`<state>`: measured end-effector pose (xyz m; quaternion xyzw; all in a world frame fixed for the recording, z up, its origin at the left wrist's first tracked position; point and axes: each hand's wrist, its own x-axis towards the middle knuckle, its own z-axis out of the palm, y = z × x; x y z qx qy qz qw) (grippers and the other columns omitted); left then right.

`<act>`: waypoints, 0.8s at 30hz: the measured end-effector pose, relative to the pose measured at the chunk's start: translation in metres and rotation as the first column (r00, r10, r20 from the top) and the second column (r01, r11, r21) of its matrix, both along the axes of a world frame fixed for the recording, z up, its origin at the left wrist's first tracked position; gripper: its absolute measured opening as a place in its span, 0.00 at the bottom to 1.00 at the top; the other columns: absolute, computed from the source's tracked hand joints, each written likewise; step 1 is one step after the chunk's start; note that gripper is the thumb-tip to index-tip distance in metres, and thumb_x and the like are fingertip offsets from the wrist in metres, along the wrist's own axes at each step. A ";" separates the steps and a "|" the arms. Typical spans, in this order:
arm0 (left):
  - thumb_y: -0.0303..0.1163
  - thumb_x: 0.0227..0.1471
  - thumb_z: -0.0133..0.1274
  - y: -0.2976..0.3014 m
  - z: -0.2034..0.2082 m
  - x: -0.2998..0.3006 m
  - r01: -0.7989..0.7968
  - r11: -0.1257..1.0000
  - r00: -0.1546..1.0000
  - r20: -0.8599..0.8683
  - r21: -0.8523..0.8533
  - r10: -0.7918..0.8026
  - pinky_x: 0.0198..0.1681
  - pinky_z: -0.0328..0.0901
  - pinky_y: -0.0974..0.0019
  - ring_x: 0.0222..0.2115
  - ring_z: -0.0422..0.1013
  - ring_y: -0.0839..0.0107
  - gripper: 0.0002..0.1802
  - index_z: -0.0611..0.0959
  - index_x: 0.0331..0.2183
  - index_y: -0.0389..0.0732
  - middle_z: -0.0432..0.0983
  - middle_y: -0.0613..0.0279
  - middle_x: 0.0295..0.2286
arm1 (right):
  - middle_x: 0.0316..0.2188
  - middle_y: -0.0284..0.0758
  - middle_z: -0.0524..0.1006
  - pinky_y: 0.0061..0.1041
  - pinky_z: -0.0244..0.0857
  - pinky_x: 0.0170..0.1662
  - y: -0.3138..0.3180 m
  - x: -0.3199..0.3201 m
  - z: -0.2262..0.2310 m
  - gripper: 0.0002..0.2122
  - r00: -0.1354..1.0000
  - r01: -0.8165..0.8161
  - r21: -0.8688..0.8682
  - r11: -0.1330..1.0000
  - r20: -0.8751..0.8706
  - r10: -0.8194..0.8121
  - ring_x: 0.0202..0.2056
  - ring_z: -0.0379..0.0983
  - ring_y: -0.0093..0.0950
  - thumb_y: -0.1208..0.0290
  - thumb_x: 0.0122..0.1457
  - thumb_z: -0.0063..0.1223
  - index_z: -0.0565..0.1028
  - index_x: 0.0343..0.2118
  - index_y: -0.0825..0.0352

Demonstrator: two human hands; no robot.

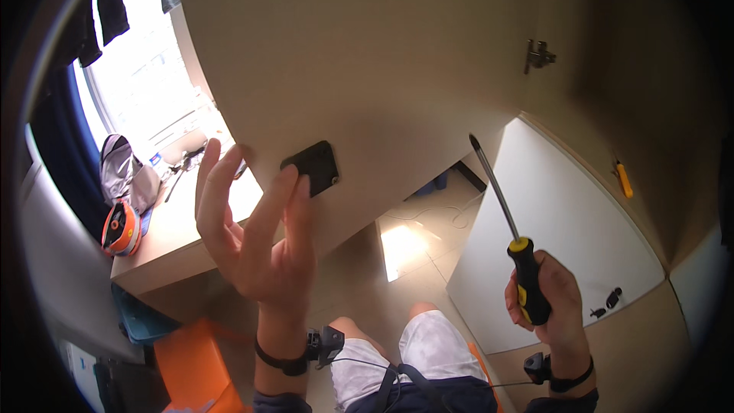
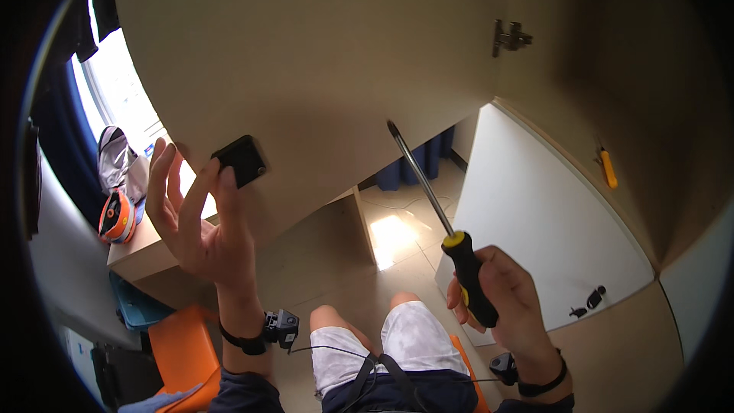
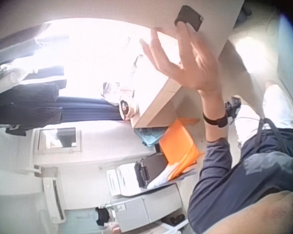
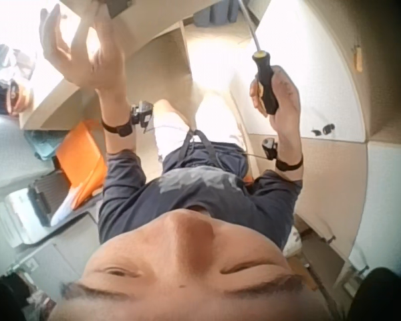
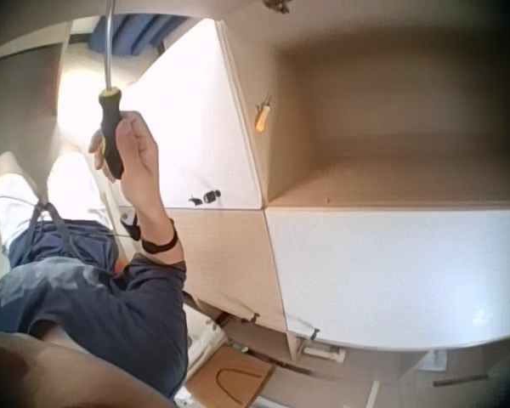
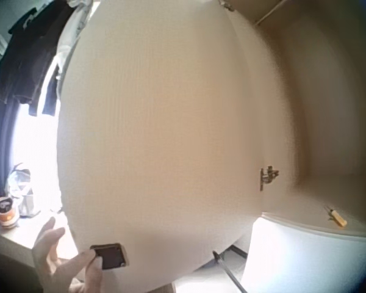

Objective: The person uses a screwdriver to attach a black square bracket to the inside of a cabinet door, tightening multiple screws. The person then moves to the cabinet frame and tightens screws on a hinge bracket.

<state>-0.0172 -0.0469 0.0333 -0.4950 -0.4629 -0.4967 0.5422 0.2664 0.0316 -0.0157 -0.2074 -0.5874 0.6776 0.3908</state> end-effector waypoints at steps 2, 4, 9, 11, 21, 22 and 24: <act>0.24 0.47 0.58 0.000 0.002 -0.003 -0.114 0.993 0.994 0.000 -0.040 0.114 0.52 0.65 0.53 0.51 0.64 0.55 0.08 0.82 0.34 0.40 0.64 0.58 0.47 | 0.21 0.41 0.72 0.15 0.53 0.14 0.008 0.000 -0.015 0.19 0.999 -0.041 -0.019 0.999 -0.011 0.041 0.16 0.67 0.22 0.54 0.64 0.37 0.66 0.35 0.69; 0.24 0.48 0.58 -0.002 0.005 -0.006 -0.186 0.980 0.982 0.002 -0.066 0.187 0.53 0.65 0.55 0.50 0.66 0.60 0.08 0.83 0.34 0.40 0.67 0.62 0.46 | 0.24 0.40 0.74 0.15 0.54 0.17 0.016 0.003 -0.031 0.17 0.993 -0.118 -0.017 0.993 -0.025 0.118 0.19 0.68 0.20 0.57 0.66 0.36 0.66 0.39 0.69; 0.24 0.47 0.58 0.003 0.007 -0.024 -0.231 0.969 0.973 -0.017 -0.085 0.231 0.46 0.68 0.63 0.43 0.71 0.65 0.08 0.83 0.34 0.39 0.73 0.61 0.41 | 0.22 0.40 0.73 0.15 0.54 0.17 0.032 0.010 -0.057 0.16 0.993 -0.105 -0.047 0.993 -0.052 0.103 0.19 0.67 0.20 0.57 0.66 0.36 0.65 0.37 0.69; 0.22 0.45 0.59 0.010 0.012 -0.031 -0.225 0.969 0.974 -0.022 -0.101 0.224 0.43 0.68 0.66 0.41 0.72 0.64 0.08 0.82 0.32 0.36 0.74 0.58 0.39 | 0.21 0.40 0.72 0.15 0.54 0.16 0.041 0.014 -0.067 0.16 0.996 -0.080 -0.036 0.996 -0.037 0.078 0.18 0.67 0.21 0.57 0.66 0.36 0.65 0.36 0.69; 0.26 0.46 0.57 0.038 0.030 -0.059 -0.274 0.915 0.941 0.112 -0.298 0.318 0.36 0.68 0.69 0.34 0.73 0.69 0.07 0.80 0.31 0.35 0.74 0.63 0.35 | 0.21 0.42 0.71 0.16 0.53 0.15 0.063 0.023 -0.094 0.17 0.998 -0.001 -0.154 0.988 -0.058 -0.008 0.17 0.65 0.23 0.57 0.65 0.39 0.64 0.34 0.69; 0.27 0.47 0.58 0.040 0.032 -0.066 -0.264 0.905 0.932 0.152 -0.333 0.328 0.36 0.68 0.69 0.35 0.73 0.70 0.07 0.81 0.31 0.36 0.74 0.63 0.36 | 0.21 0.42 0.71 0.17 0.53 0.15 0.063 0.024 -0.096 0.17 0.998 0.005 -0.160 0.987 -0.061 -0.015 0.17 0.65 0.23 0.57 0.64 0.39 0.64 0.34 0.70; 0.27 0.46 0.58 0.047 0.037 -0.072 -0.196 0.915 0.928 0.234 -0.354 0.289 0.36 0.69 0.69 0.33 0.74 0.70 0.08 0.81 0.31 0.36 0.75 0.63 0.35 | 0.21 0.42 0.71 0.17 0.54 0.14 0.063 0.024 -0.100 0.17 0.997 0.022 -0.180 0.983 -0.064 -0.034 0.16 0.65 0.23 0.57 0.64 0.39 0.63 0.34 0.70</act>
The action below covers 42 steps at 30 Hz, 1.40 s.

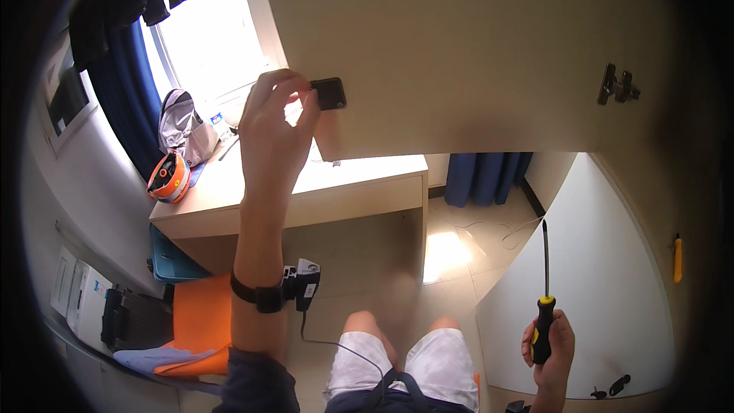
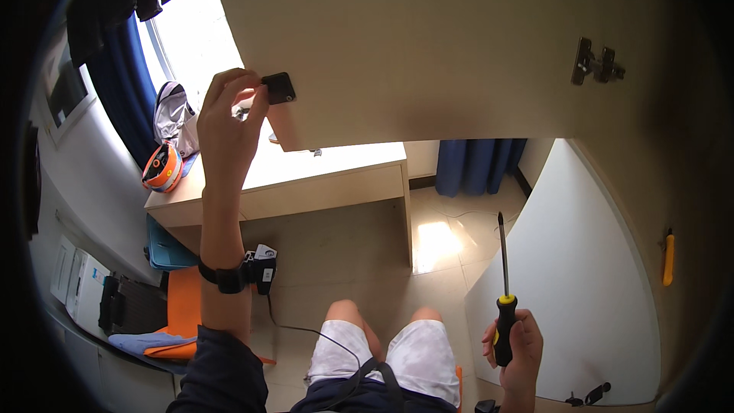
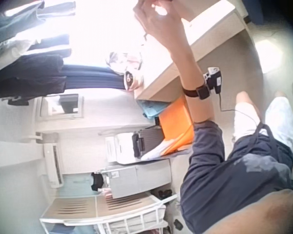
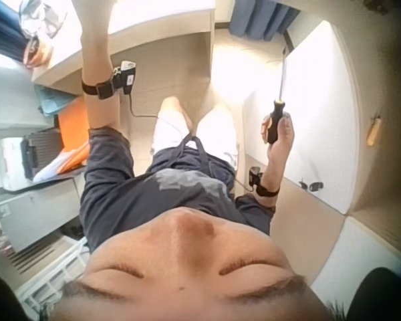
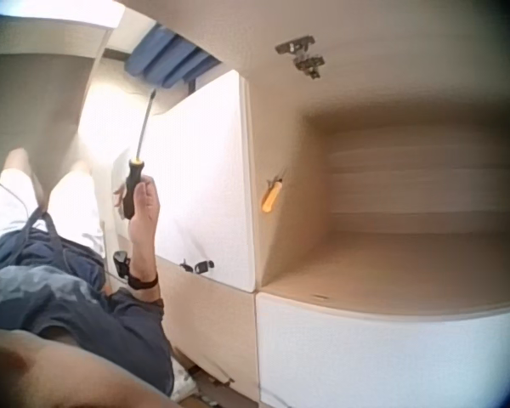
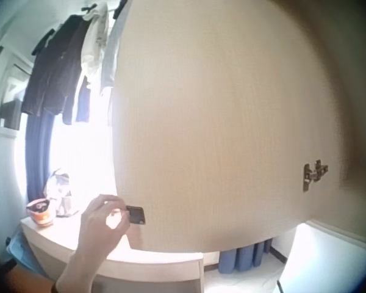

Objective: The person uses a screwdriver to attach a black square bracket to the inside of a cabinet door, tightening multiple screws. The person then moves to the cabinet frame and tightens screws on a hinge bracket.

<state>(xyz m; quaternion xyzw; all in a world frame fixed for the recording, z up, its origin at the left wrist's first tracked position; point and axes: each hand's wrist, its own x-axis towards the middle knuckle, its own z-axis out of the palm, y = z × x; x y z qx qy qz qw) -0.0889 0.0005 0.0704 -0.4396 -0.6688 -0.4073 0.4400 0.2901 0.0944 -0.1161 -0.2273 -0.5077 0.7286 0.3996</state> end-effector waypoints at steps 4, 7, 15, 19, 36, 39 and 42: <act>0.25 0.40 0.59 0.004 0.007 -0.005 -0.095 0.995 0.986 -0.138 0.014 0.096 0.35 0.68 0.67 0.30 0.73 0.69 0.07 0.80 0.27 0.37 0.76 0.63 0.30 | 0.22 0.43 0.71 0.17 0.54 0.14 -0.002 0.002 -0.004 0.16 1.000 0.014 0.010 1.000 0.015 -0.014 0.16 0.64 0.24 0.58 0.64 0.40 0.63 0.33 0.71; 0.27 0.40 0.58 -0.003 0.005 0.001 -0.091 0.994 0.974 -0.201 0.061 0.102 0.32 0.67 0.67 0.30 0.72 0.67 0.05 0.78 0.24 0.42 0.74 0.69 0.27 | 0.19 0.41 0.70 0.17 0.51 0.10 -0.006 -0.002 -0.006 0.15 0.997 0.047 0.042 0.998 0.057 -0.050 0.14 0.65 0.24 0.58 0.64 0.39 0.64 0.32 0.68; 0.19 0.41 0.60 -0.046 -0.054 0.046 0.540 0.811 0.779 0.232 0.225 -0.583 0.29 0.69 0.75 0.25 0.76 0.75 0.07 0.78 0.26 0.36 0.79 0.61 0.24 | 0.24 0.33 0.73 0.13 0.54 0.16 -0.031 -0.021 -0.002 0.15 0.977 -0.193 0.324 0.926 0.154 0.150 0.13 0.58 0.13 0.59 0.65 0.38 0.68 0.41 0.68; 0.21 0.44 0.60 -0.066 -0.112 0.062 0.696 0.628 0.184 0.760 0.347 -0.624 0.26 0.68 0.75 0.23 0.74 0.77 0.04 0.81 0.27 0.35 0.77 0.62 0.22 | 0.24 0.32 0.74 0.12 0.55 0.19 -0.053 -0.040 0.003 0.18 0.946 -0.303 0.284 0.910 0.206 0.251 0.16 0.59 0.12 0.57 0.63 0.43 0.69 0.41 0.70; 0.22 0.51 0.54 -0.091 -0.177 0.060 0.708 0.415 -0.214 0.734 0.571 -0.645 0.33 0.71 0.73 0.28 0.76 0.73 0.05 0.80 0.33 0.32 0.78 0.57 0.27 | 0.26 0.33 0.74 0.15 0.62 0.27 -0.061 -0.062 -0.012 0.17 0.834 -0.451 0.130 0.883 0.413 0.365 0.24 0.67 0.17 0.60 0.62 0.47 0.68 0.43 0.72; 0.21 0.52 0.53 -0.094 -0.172 0.056 0.727 0.423 -0.197 0.754 0.541 -0.626 0.33 0.72 0.72 0.29 0.77 0.71 0.04 0.78 0.32 0.30 0.78 0.55 0.27 | 0.26 0.33 0.74 0.15 0.61 0.27 -0.062 -0.064 -0.008 0.17 0.826 -0.447 0.129 0.885 0.439 0.353 0.24 0.67 0.17 0.60 0.62 0.48 0.68 0.42 0.72; 0.20 0.51 0.53 -0.096 -0.167 0.053 0.771 0.481 -0.075 0.810 0.417 -0.582 0.31 0.72 0.72 0.28 0.77 0.70 0.04 0.78 0.32 0.31 0.78 0.56 0.26 | 0.25 0.32 0.74 0.14 0.60 0.26 -0.061 -0.067 -0.006 0.16 0.826 -0.437 0.173 0.882 0.465 0.318 0.24 0.66 0.16 0.61 0.61 0.50 0.69 0.41 0.71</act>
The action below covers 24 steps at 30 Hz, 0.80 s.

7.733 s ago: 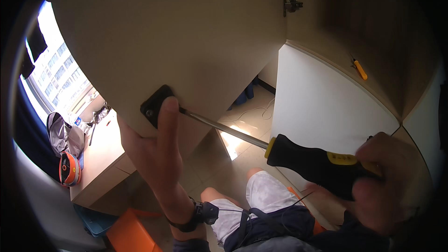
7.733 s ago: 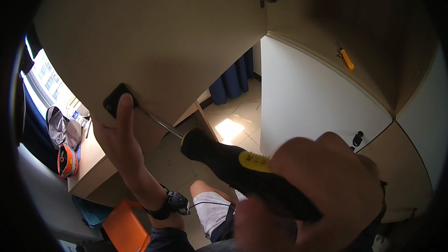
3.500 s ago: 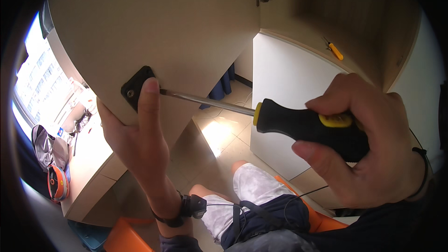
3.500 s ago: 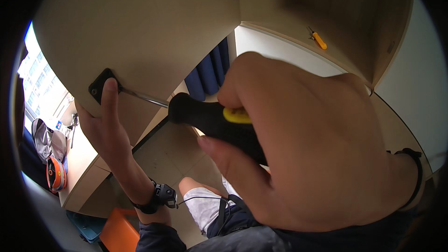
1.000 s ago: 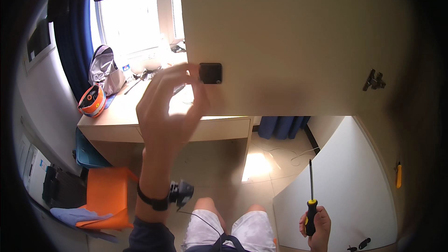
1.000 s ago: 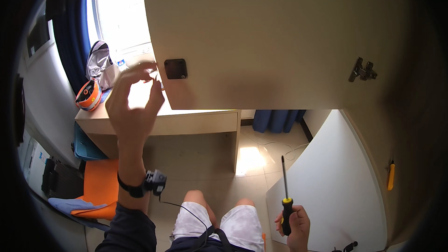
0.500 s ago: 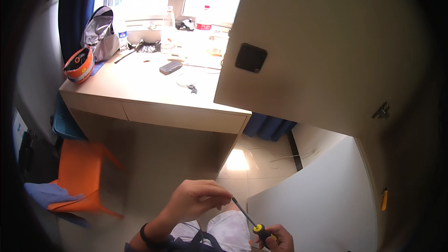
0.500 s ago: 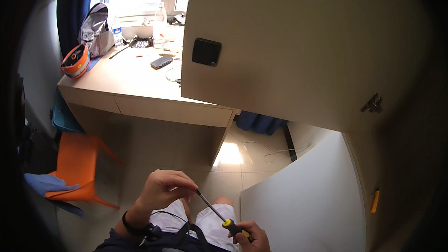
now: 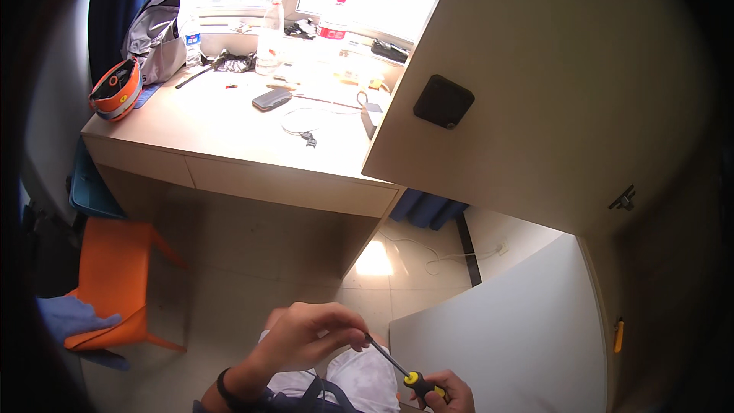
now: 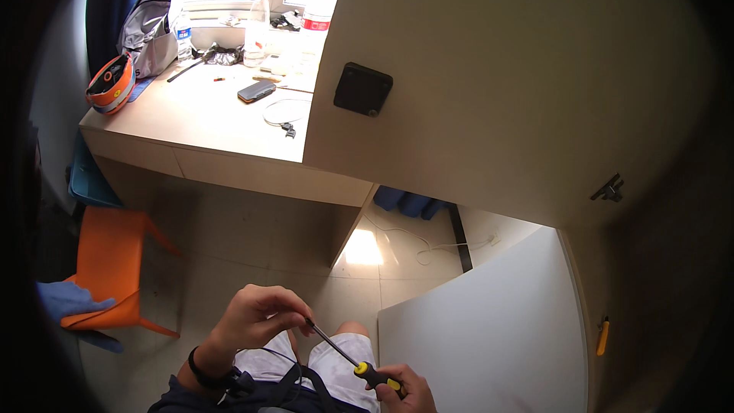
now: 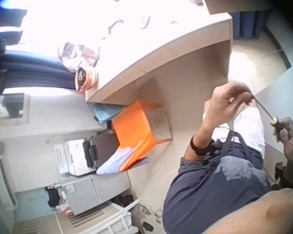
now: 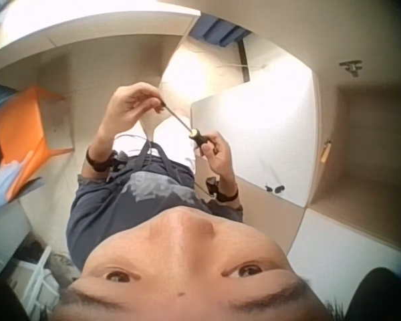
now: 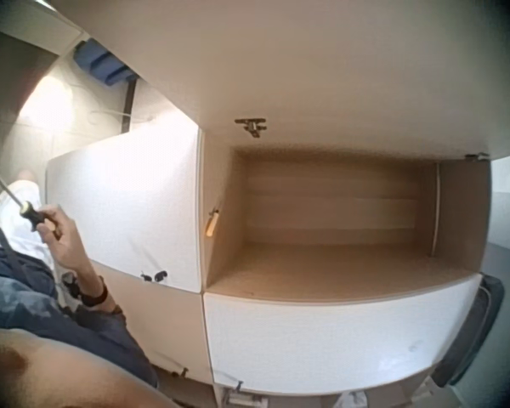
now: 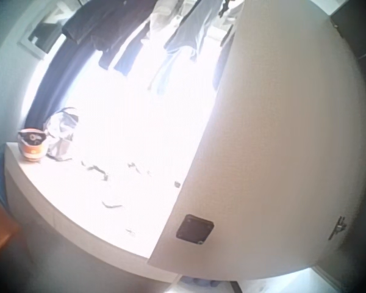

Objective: The person uses a screwdriver to attach a black square bracket to the inside of a cabinet door, tightening multiple screws. The person then moves to the cabinet frame and tightens screws on a hinge bracket.

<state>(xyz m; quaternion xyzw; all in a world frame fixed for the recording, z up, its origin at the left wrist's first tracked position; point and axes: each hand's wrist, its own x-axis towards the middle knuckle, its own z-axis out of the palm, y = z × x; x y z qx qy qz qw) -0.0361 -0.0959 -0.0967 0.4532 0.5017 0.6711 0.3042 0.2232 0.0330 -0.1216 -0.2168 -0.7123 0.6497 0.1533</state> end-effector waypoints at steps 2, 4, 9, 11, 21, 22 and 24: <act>0.25 0.50 0.56 -0.002 0.001 -0.005 -0.048 0.996 0.997 -0.062 -0.073 0.043 0.31 0.70 0.73 0.27 0.77 0.73 0.05 0.80 0.33 0.36 0.79 0.60 0.27 | 0.25 0.31 0.74 0.13 0.59 0.25 0.001 -0.005 0.009 0.15 1.000 0.010 0.109 0.994 0.019 -0.012 0.23 0.66 0.15 0.61 0.60 0.51 0.70 0.40 0.71; 0.26 0.50 0.57 -0.003 0.005 -0.010 -0.013 0.997 0.995 -0.096 -0.075 0.006 0.30 0.70 0.72 0.26 0.76 0.72 0.05 0.80 0.32 0.38 0.78 0.60 0.26 | 0.24 0.30 0.73 0.13 0.57 0.24 0.001 -0.007 0.016 0.14 0.999 0.018 0.176 0.984 0.038 -0.025 0.22 0.64 0.15 0.62 0.60 0.52 0.71 0.39 0.70; 0.23 0.49 0.56 -0.002 0.020 -0.022 0.020 0.995 0.947 -0.317 -0.099 -0.051 0.30 0.70 0.71 0.26 0.76 0.68 0.04 0.80 0.31 0.36 0.77 0.59 0.25 | 0.22 0.29 0.73 0.14 0.54 0.22 0.006 -0.009 0.026 0.11 0.996 0.032 0.365 0.930 0.061 -0.058 0.20 0.61 0.15 0.65 0.58 0.54 0.73 0.37 0.69; 0.29 0.50 0.56 -0.002 0.023 -0.027 0.042 0.991 0.917 -0.388 -0.124 -0.088 0.29 0.68 0.67 0.26 0.74 0.62 0.05 0.80 0.31 0.39 0.77 0.58 0.25 | 0.21 0.29 0.72 0.15 0.53 0.21 0.009 -0.007 0.031 0.11 0.995 0.021 0.379 0.925 0.081 -0.056 0.19 0.60 0.15 0.66 0.58 0.54 0.73 0.36 0.69; 0.27 0.49 0.57 0.010 0.046 -0.027 0.164 0.986 0.869 -0.466 -0.038 -0.163 0.29 0.69 0.66 0.26 0.74 0.61 0.05 0.79 0.31 0.39 0.77 0.58 0.26 | 0.20 0.28 0.70 0.15 0.53 0.22 0.006 -0.004 0.032 0.12 0.989 0.140 0.350 0.926 -0.090 -0.115 0.20 0.59 0.15 0.65 0.58 0.54 0.72 0.36 0.70; 0.27 0.49 0.57 0.012 0.049 -0.026 0.153 0.988 0.868 -0.474 -0.022 -0.145 0.29 0.69 0.67 0.26 0.74 0.61 0.06 0.79 0.32 0.39 0.77 0.59 0.26 | 0.21 0.28 0.70 0.15 0.54 0.23 0.004 -0.006 0.036 0.12 0.984 0.171 0.377 0.910 -0.112 -0.139 0.20 0.59 0.15 0.65 0.58 0.54 0.72 0.37 0.70; 0.26 0.49 0.57 0.020 0.058 -0.023 0.141 0.989 0.895 -0.433 0.044 -0.108 0.29 0.68 0.68 0.25 0.74 0.64 0.06 0.79 0.33 0.38 0.76 0.59 0.25 | 0.24 0.29 0.71 0.14 0.55 0.24 0.002 -0.014 0.040 0.12 0.958 0.263 0.420 0.869 -0.222 -0.183 0.22 0.60 0.15 0.65 0.58 0.55 0.72 0.37 0.70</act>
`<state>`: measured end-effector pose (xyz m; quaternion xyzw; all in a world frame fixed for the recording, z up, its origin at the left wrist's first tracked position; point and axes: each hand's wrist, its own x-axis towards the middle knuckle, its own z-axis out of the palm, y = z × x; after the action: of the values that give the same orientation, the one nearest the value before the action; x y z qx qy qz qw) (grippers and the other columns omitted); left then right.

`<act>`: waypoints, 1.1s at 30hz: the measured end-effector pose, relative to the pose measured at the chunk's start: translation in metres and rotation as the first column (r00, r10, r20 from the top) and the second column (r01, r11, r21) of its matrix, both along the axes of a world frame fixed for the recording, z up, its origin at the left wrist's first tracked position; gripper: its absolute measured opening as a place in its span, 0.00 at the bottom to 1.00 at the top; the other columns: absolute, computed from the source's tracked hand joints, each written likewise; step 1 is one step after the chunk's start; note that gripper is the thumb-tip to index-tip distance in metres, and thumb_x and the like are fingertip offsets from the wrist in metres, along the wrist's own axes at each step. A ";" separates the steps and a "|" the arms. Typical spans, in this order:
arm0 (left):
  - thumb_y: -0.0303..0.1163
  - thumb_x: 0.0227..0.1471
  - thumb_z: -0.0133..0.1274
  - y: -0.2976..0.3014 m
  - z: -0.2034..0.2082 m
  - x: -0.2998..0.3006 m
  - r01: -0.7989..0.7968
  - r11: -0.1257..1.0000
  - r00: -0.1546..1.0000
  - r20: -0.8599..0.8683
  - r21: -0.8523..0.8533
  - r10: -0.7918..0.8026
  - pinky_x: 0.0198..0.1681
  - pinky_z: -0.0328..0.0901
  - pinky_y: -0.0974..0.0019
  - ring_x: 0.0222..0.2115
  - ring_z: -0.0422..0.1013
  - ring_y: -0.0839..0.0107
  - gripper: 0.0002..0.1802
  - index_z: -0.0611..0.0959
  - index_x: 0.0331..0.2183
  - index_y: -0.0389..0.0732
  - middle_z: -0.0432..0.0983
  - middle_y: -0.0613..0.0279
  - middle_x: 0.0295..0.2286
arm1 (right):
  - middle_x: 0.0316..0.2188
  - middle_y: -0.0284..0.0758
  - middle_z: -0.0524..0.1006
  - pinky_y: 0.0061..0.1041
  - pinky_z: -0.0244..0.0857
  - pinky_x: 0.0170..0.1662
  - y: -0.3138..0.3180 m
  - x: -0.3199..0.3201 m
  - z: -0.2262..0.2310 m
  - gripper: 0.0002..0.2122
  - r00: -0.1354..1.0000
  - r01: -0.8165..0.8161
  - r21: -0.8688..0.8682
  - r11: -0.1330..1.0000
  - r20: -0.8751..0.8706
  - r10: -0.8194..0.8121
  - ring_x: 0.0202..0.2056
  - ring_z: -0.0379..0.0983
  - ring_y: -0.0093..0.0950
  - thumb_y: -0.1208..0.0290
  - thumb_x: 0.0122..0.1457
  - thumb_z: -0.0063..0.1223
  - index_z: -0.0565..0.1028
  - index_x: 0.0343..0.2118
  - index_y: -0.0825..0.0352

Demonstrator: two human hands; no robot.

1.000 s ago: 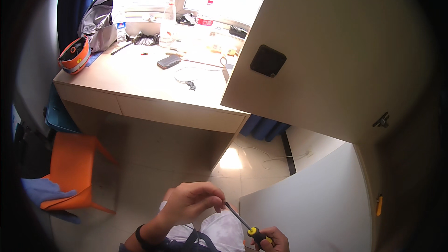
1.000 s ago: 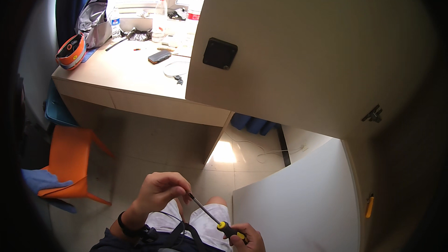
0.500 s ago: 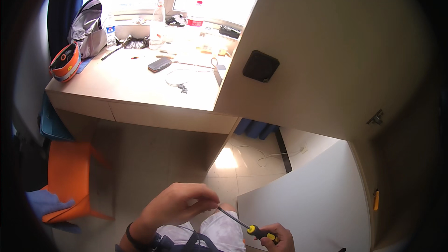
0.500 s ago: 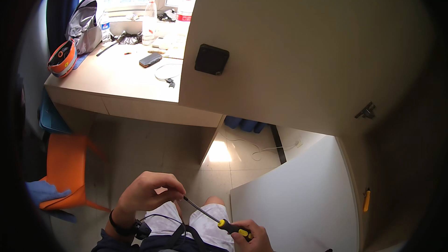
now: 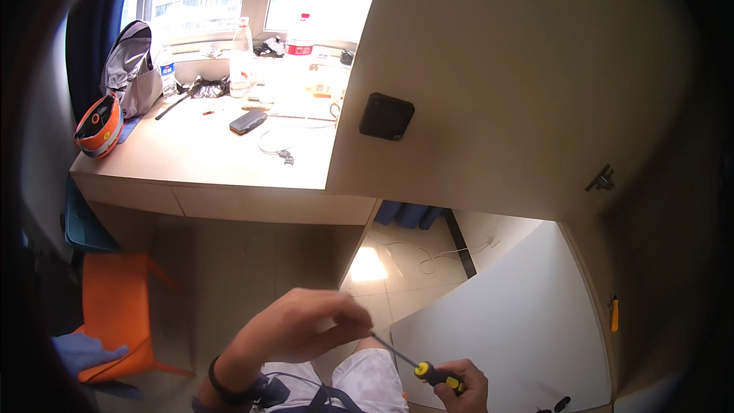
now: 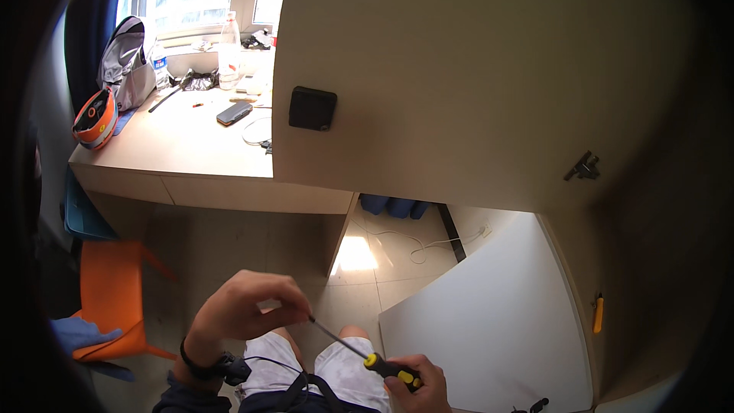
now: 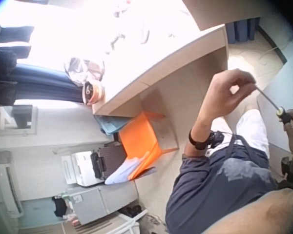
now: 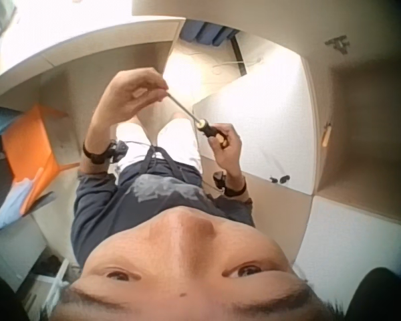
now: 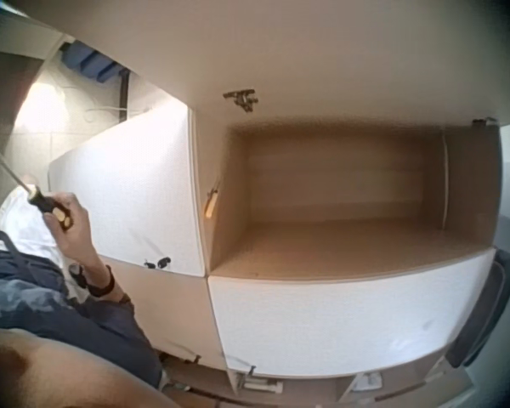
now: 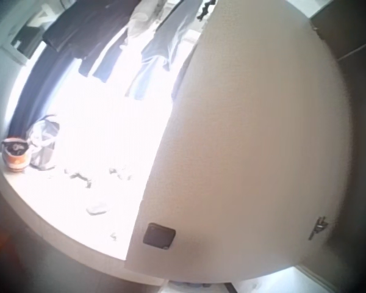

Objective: The person uses a screwdriver to attach a black square bracket to the inside of a cabinet door, tightening multiple screws. The person then moves to the cabinet frame and tightens screws on a hinge bracket.

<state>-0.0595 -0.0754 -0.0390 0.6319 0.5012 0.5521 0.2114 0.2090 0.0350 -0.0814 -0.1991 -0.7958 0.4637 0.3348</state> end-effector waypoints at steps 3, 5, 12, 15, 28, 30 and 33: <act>0.27 0.52 0.55 0.028 0.003 0.008 0.094 0.993 0.821 0.559 0.068 -0.116 0.28 0.66 0.72 0.25 0.72 0.73 0.07 0.78 0.32 0.34 0.76 0.62 0.25 | 0.32 0.35 0.73 0.16 0.61 0.31 -0.001 -0.016 0.019 0.14 0.987 0.116 -0.035 0.993 -0.107 -0.119 0.28 0.67 0.19 0.66 0.55 0.59 0.73 0.38 0.69; 0.32 0.56 0.52 0.053 0.013 0.008 0.205 0.941 0.591 0.733 0.268 -0.337 0.31 0.64 0.73 0.25 0.69 0.75 0.09 0.77 0.34 0.35 0.74 0.63 0.27 | 0.29 0.39 0.73 0.16 0.61 0.26 0.004 -0.019 0.016 0.19 0.973 0.216 0.039 0.976 -0.088 -0.212 0.24 0.68 0.21 0.63 0.54 0.59 0.65 0.39 0.70; 0.40 0.61 0.44 0.107 0.060 0.019 0.149 0.821 0.288 0.770 0.551 -0.569 0.41 0.62 0.71 0.35 0.69 0.74 0.14 0.75 0.39 0.40 0.73 0.65 0.33 | 0.45 0.39 0.63 0.17 0.63 0.33 0.010 -0.043 0.092 0.27 0.902 0.402 0.432 0.808 -0.339 -0.267 0.30 0.67 0.22 0.62 0.49 0.63 0.60 0.44 0.70; 0.39 0.61 0.43 0.105 0.071 0.024 0.106 0.821 0.251 0.784 0.561 -0.568 0.45 0.63 0.68 0.41 0.70 0.71 0.13 0.74 0.40 0.41 0.73 0.64 0.35 | 0.42 0.39 0.65 0.18 0.64 0.33 0.008 -0.041 0.109 0.23 0.912 0.396 0.542 0.741 -0.328 -0.247 0.32 0.68 0.24 0.61 0.49 0.63 0.64 0.40 0.69; 0.39 0.61 0.42 0.112 0.068 0.019 0.029 0.827 0.111 0.821 0.561 -0.560 0.52 0.63 0.65 0.45 0.69 0.70 0.14 0.71 0.44 0.42 0.72 0.63 0.41 | 0.40 0.42 0.71 0.24 0.68 0.37 0.004 -0.045 0.136 0.15 0.958 0.286 0.754 0.591 -0.236 -0.163 0.37 0.71 0.31 0.69 0.47 0.64 0.71 0.36 0.67; 0.39 0.61 0.42 0.113 0.070 0.018 0.026 0.833 0.113 0.827 0.552 -0.551 0.52 0.63 0.66 0.46 0.68 0.70 0.14 0.71 0.44 0.42 0.72 0.63 0.41 | 0.40 0.43 0.72 0.25 0.69 0.36 0.006 -0.045 0.136 0.15 0.965 0.259 0.755 0.602 -0.228 -0.129 0.37 0.72 0.33 0.73 0.46 0.65 0.72 0.36 0.67; 0.40 0.61 0.42 0.113 0.072 0.017 0.026 0.835 0.115 0.828 0.550 -0.549 0.52 0.63 0.66 0.46 0.68 0.70 0.15 0.71 0.44 0.41 0.72 0.62 0.42 | 0.40 0.42 0.72 0.26 0.69 0.36 0.007 -0.048 0.135 0.13 0.959 0.277 0.731 0.624 -0.251 -0.131 0.37 0.72 0.35 0.72 0.46 0.65 0.73 0.34 0.66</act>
<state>-0.0425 0.0374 0.0329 0.2473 -0.0149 0.8581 0.4498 0.1607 0.0421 0.0540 -0.0888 -0.8560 0.0622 0.5054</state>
